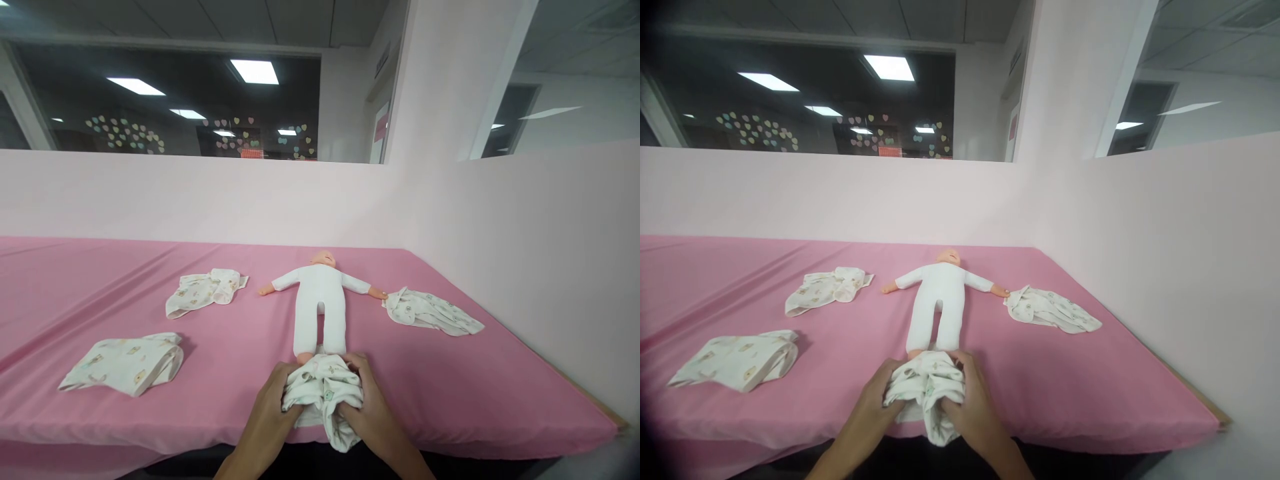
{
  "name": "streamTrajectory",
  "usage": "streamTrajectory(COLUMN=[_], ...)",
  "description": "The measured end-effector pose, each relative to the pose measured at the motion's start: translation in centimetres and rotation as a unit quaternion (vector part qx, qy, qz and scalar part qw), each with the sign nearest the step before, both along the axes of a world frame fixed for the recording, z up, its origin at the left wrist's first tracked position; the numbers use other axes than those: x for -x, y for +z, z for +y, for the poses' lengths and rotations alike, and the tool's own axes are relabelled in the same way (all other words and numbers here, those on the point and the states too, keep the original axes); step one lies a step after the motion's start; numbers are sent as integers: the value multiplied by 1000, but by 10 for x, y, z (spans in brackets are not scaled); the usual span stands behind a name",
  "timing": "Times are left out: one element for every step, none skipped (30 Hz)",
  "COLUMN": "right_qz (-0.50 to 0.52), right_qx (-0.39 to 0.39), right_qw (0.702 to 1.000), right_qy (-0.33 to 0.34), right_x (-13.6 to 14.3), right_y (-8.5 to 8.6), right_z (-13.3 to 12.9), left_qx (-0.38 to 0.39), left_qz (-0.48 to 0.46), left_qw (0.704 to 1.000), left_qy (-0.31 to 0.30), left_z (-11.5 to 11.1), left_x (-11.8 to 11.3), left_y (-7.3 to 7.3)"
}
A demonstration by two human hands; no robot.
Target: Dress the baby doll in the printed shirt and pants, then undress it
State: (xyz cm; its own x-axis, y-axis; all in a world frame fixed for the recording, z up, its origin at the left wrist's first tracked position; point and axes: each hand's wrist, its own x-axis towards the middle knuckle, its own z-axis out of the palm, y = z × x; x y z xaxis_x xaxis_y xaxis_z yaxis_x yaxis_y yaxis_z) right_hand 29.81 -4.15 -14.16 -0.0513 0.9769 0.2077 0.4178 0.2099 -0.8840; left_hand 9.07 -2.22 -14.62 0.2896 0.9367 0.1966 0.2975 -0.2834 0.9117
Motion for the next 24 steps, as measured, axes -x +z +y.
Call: streamTrajectory(right_qz=[-6,-12,-18,-23,-27,-30,-33,-37,-40,-41,-42,-44,-48,-53,-59,-65,-71,-77,-84,-90,-98,-104,-110,-113], right_qx=[-2,-4,-6,-9,-12,-15,-17,-16,-14,-12,-13,-14,-16,-19,-23,-27,-31,-34,-36,-37,-39,-43,-47,-53], right_qw=[1000,1000,1000,1000,1000,999,999,999,999,999,999,999,998,998,998,997,996,996,995,995,994,993,992,992], right_qy=[3,4,4,0,-2,-3,-4,-5,-7,-9,-15,-21,-25,-29,-32,-33,-33,-32,-31,-32,-31,-30,-29,-27], right_x=[0,-1,-1,-1,0,0,0,1,1,1,2,2,2,3,3,3,3,3,2,2,2,2,2,2], right_y=[0,0,-1,-1,-2,-2,-2,-2,-1,-1,-1,-1,0,0,0,0,0,1,1,0,0,-1,-1,-2], right_z=[1,1,1,1,1,1,0,0,-1,-1,-1,-1,-1,-1,-1,-2,-2,-2,-3,-3,-3,-3,-3,-3], left_qx=[1,0,-1,-4,-6,-7,-7,-7,-8,-9,-10,-9,-7,-4,-1,1,1,0,-1,0,2,5,7,9], left_qz=[-1,-1,-1,-2,-3,-4,-5,-6,-7,-7,-7,-6,-5,-5,-4,-3,-4,-6,-9,-10,-11,-9,-7,-6], left_qw=[1000,1000,1000,1000,1000,1000,1000,1000,1000,1000,1000,1000,1000,1000,1000,1000,1000,1000,1000,1000,1000,1000,1000,1000], left_qy=[1,2,2,2,2,1,0,1,0,0,0,1,1,2,3,4,4,3,2,1,1,1,2,3], left_z=[0,1,1,1,2,2,2,2,2,1,1,1,1,1,1,1,1,1,0,0,-1,-1,-2,-2], left_x=[0,0,0,0,0,0,0,0,0,0,0,0,0,0,-1,-1,-1,-1,-2,-2,-2,-2,-2,-3], left_y=[0,0,-1,-1,-1,-2,-2,-3,-4,-4,-5,-5,-5,-5,-5,-5,-4,-3,-2,-1,-1,0,1,2])
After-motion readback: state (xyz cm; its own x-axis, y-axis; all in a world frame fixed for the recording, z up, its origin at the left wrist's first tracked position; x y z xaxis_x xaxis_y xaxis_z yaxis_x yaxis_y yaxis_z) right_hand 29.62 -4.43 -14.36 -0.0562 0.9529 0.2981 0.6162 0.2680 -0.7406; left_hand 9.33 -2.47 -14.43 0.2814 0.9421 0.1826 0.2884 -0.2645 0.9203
